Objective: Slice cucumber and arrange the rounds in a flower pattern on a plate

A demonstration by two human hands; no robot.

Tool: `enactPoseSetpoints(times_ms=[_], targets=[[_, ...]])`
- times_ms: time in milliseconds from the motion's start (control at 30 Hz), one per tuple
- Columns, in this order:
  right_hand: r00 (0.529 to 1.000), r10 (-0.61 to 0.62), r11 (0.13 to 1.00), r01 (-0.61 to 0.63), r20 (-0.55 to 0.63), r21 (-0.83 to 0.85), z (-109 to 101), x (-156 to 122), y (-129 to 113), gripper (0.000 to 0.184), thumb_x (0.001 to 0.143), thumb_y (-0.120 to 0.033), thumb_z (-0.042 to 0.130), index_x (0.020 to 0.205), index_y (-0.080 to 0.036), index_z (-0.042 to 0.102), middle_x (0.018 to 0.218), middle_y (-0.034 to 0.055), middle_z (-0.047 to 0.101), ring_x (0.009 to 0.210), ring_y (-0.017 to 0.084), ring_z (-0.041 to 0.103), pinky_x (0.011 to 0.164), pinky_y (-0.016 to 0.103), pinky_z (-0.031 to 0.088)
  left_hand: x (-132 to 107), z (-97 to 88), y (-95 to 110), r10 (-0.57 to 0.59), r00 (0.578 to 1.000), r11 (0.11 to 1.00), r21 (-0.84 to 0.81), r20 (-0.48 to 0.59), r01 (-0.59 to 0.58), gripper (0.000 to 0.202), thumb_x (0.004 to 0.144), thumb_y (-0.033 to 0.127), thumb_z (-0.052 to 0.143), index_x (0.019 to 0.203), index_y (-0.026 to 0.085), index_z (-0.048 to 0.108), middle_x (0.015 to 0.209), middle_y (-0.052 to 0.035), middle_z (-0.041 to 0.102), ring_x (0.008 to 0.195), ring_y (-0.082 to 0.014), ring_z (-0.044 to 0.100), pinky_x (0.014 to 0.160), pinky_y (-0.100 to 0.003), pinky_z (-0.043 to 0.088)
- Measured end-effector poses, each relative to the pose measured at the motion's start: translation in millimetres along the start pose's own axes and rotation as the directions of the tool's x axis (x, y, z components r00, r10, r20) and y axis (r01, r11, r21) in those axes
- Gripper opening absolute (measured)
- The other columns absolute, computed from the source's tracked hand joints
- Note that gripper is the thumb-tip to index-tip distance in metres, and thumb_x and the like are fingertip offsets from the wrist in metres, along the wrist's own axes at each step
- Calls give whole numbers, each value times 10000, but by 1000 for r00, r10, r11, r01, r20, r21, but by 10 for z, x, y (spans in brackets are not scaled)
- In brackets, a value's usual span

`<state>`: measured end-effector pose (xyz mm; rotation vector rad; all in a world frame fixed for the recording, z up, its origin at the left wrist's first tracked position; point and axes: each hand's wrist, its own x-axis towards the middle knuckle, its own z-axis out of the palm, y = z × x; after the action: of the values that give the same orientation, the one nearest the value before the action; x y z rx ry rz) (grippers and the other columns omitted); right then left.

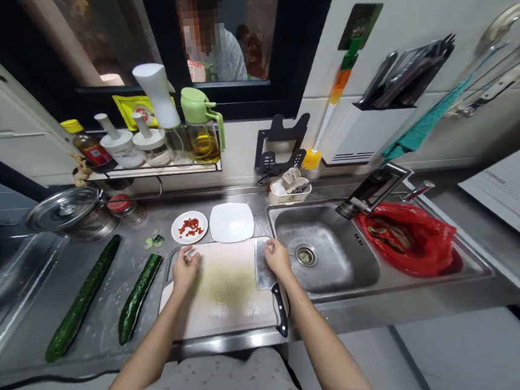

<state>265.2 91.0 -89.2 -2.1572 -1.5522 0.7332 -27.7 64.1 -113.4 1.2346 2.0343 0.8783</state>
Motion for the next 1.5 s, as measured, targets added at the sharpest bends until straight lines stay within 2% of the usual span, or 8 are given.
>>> enactPoseSetpoints(times_ms=[167,267,367,500,733,1100,1267,1500], targets=[[1000,-25,999,25,7,-33,-137,-409,363,242,809,-353,502,919,-178,627,710,21,628,694,177,580,629,239,360,-104,-439,-245,72,991,988,147,-111,-55,377,888,368,481,1220,213,570,860,-36,635,801,-189,609,784,-312,472],[999,-37,997,39,22,-72,-208,-604,486,214,795,-375,521,872,-188,595,693,10,608,669,169,567,610,241,335,-98,-724,-354,163,967,920,384,-196,-77,343,875,343,513,1180,222,612,1110,-103,605,1078,-273,540,947,-412,416],[996,-55,992,63,75,-107,-236,-743,556,210,778,-397,560,859,-203,567,686,-6,595,653,160,557,599,237,321,-53,-936,-460,137,956,855,519,-258,18,408,861,354,547,1248,231,577,1277,-133,510,1200,-331,452,985,-489,377],[989,-24,988,46,147,-147,-204,-848,563,252,766,-440,611,861,-213,555,685,-9,597,638,159,553,574,235,299,14,-1074,-595,22,977,802,588,-212,110,524,840,395,581,1334,244,496,1320,-144,481,1199,-354,464,959,-510,397],[977,62,969,-10,203,-248,-101,-908,481,283,779,-469,631,879,-219,545,756,10,636,668,164,579,557,233,276,60,-1137,-784,-74,995,763,638,-74,104,625,831,418,595,1407,265,405,1252,-154,552,1130,-343,557,880,-459,464],[966,157,933,-77,204,-351,-96,-874,405,289,753,-464,640,884,-210,596,813,51,674,786,203,631,556,240,274,4,-1295,-756,121,989,799,584,79,-144,574,839,325,599,1391,244,462,1179,-119,629,1103,-292,591,925,-388,464],[963,192,921,-110,190,-373,-100,-889,334,293,755,-449,622,913,-202,614,853,73,691,834,225,644,561,248,292,-173,-1238,-544,270,892,845,355,362,-400,586,815,310,631,1378,264,475,1276,-61,589,1167,-243,561,985,-339,443],[963,219,924,-153,155,-350,-66,-892,319,321,717,-429,638,944,-201,635,864,79,699,847,234,651,571,248,316,-417,-847,-324,336,772,846,187,540,-499,612,816,298,624,1404,284,451,1246,-61,567,1125,-217,577,967,-319,456]])
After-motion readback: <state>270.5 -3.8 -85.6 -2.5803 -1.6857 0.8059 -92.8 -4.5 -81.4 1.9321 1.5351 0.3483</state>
